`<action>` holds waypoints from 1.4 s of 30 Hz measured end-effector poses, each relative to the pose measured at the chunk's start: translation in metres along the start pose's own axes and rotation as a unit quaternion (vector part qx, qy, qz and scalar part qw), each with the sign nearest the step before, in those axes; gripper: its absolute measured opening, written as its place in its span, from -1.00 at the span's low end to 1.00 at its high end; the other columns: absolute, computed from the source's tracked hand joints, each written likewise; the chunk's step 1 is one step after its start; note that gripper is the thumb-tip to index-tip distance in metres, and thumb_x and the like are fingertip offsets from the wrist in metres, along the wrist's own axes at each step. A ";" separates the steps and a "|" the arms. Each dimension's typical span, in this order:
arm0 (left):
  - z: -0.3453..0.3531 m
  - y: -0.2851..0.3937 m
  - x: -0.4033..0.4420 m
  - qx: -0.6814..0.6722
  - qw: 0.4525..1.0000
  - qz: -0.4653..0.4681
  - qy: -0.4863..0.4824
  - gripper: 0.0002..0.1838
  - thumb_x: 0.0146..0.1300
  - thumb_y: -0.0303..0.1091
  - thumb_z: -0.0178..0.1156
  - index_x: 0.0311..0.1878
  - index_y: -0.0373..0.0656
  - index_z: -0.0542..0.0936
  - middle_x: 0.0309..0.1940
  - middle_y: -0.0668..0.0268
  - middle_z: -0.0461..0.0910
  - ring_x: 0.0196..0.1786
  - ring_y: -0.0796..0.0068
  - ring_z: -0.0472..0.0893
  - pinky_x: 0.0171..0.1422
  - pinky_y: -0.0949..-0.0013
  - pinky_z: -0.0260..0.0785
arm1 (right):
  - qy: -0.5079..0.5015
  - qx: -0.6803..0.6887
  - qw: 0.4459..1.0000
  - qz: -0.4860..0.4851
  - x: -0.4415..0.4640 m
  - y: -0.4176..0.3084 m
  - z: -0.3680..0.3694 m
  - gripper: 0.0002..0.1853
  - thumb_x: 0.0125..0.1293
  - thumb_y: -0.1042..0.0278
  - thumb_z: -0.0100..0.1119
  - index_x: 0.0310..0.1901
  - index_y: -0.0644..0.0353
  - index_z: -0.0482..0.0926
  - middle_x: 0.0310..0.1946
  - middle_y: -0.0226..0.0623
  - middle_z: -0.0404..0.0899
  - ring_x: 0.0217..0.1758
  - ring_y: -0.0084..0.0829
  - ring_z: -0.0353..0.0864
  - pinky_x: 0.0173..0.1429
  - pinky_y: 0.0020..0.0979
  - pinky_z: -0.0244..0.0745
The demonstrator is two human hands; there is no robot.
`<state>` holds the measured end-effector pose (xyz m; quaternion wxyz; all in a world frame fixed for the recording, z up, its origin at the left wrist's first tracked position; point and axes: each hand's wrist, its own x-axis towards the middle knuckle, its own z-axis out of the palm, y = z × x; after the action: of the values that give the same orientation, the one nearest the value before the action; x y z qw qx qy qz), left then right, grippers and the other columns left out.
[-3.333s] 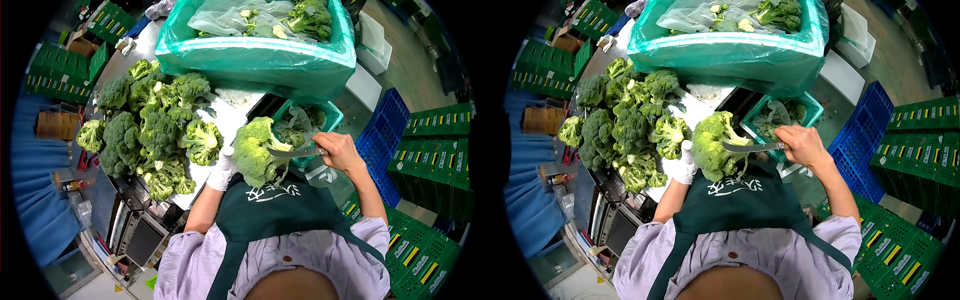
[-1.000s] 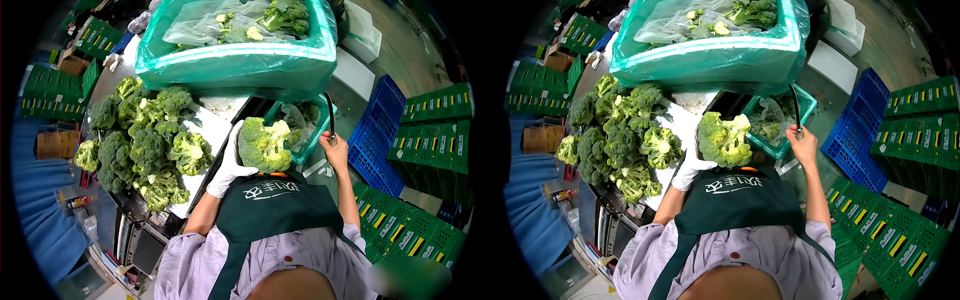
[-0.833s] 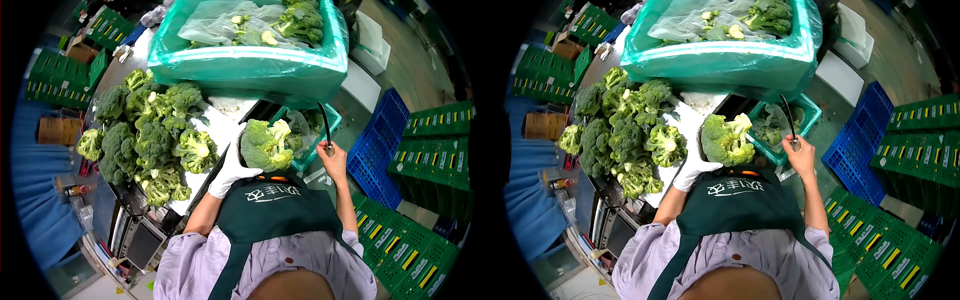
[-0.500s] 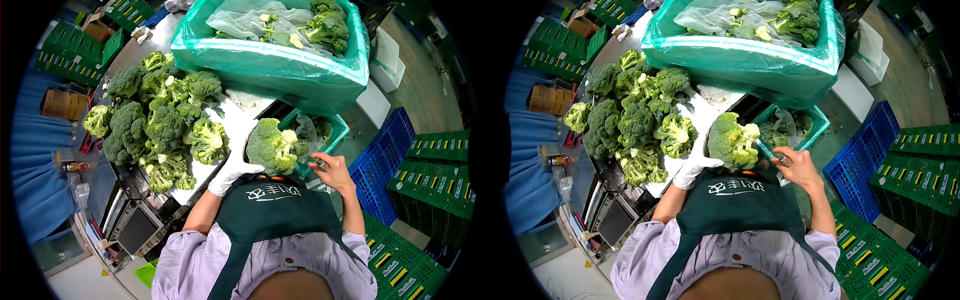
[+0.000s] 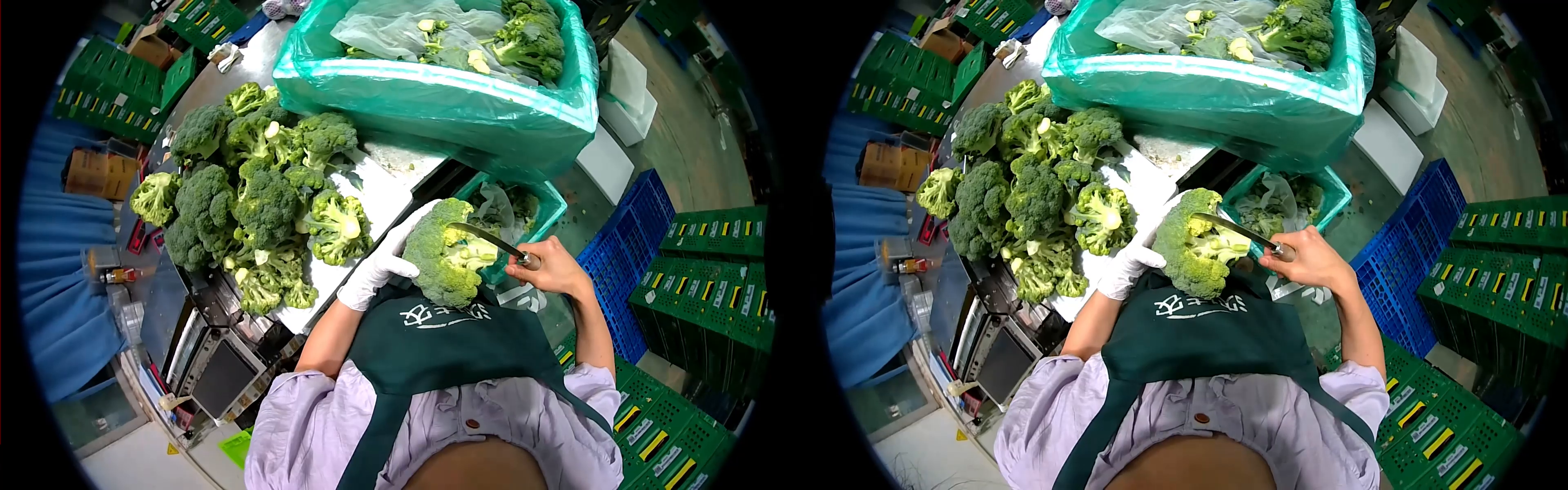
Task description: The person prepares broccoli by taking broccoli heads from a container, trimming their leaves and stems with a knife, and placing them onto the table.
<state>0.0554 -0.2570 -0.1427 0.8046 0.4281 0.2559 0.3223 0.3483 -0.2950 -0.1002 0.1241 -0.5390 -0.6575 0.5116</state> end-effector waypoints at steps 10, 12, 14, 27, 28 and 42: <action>0.001 -0.012 0.003 0.058 0.998 0.008 0.010 0.21 -0.35 -0.12 0.51 0.43 -0.27 0.09 0.37 0.20 0.21 0.40 0.39 0.20 0.48 0.33 -0.06 | -0.024 -0.049 0.997 0.051 -0.018 0.008 0.014 -0.81 0.21 0.34 0.24 -0.43 0.30 0.59 -0.71 -0.29 0.57 -0.66 -0.50 0.57 -0.53 -0.43 0.40; 0.000 -0.017 0.004 0.089 0.996 0.018 -0.020 0.21 -0.34 -0.11 0.51 0.43 -0.27 0.10 0.36 0.20 0.23 0.39 0.39 0.21 0.48 0.33 -0.04 | -0.034 -0.018 0.996 0.081 -0.016 0.004 0.015 -0.81 0.21 0.34 0.24 -0.43 0.30 0.59 -0.72 -0.30 0.56 -0.69 -0.50 0.54 -0.55 -0.42 0.38; 0.002 -0.016 0.003 0.089 0.996 0.007 -0.011 0.22 -0.35 -0.09 0.52 0.43 -0.27 0.10 0.36 0.19 0.23 0.38 0.38 0.23 0.47 0.32 -0.03 | -0.064 -0.021 0.990 0.120 -0.017 0.000 0.013 -0.72 0.19 0.26 0.22 -0.47 0.36 0.54 -0.69 -0.14 0.57 -0.57 -0.29 0.62 -0.39 -0.31 0.45; 0.001 -0.025 -0.007 0.064 0.998 -0.001 0.012 0.22 -0.38 -0.13 0.51 0.43 -0.24 0.11 0.38 0.19 0.20 0.42 0.36 0.19 0.49 0.31 -0.07 | 0.088 -0.023 0.995 0.050 -0.062 0.016 0.000 -0.81 0.10 0.35 0.33 -0.49 0.30 0.57 -0.72 -0.15 0.49 -0.66 -0.31 0.55 -0.52 -0.37 0.37; 0.002 -0.024 -0.006 0.058 0.998 -0.002 0.013 0.22 -0.37 -0.12 0.51 0.43 -0.24 0.11 0.39 0.18 0.19 0.42 0.36 0.18 0.50 0.31 -0.07 | 0.113 -0.020 0.992 0.050 -0.061 0.014 0.001 -0.81 0.10 0.37 0.33 -0.48 0.31 0.57 -0.72 -0.18 0.51 -0.68 -0.38 0.55 -0.54 -0.41 0.36; 0.011 0.014 -0.022 0.641 0.740 0.168 0.114 -0.01 -0.34 -0.16 0.34 0.36 0.00 0.28 0.16 0.14 0.35 0.28 -0.01 0.28 0.27 0.03 0.25 | 0.303 -0.054 0.950 0.044 -0.015 0.075 0.048 -0.77 0.14 0.30 0.29 -0.44 0.32 0.52 -0.62 -0.05 0.54 -0.52 -0.05 0.59 -0.38 -0.24 0.44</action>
<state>0.0440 -0.2732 -0.1222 0.2377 0.8387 0.4161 0.2586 0.3635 -0.3417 -0.1761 0.2658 -0.7027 -0.5914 0.2930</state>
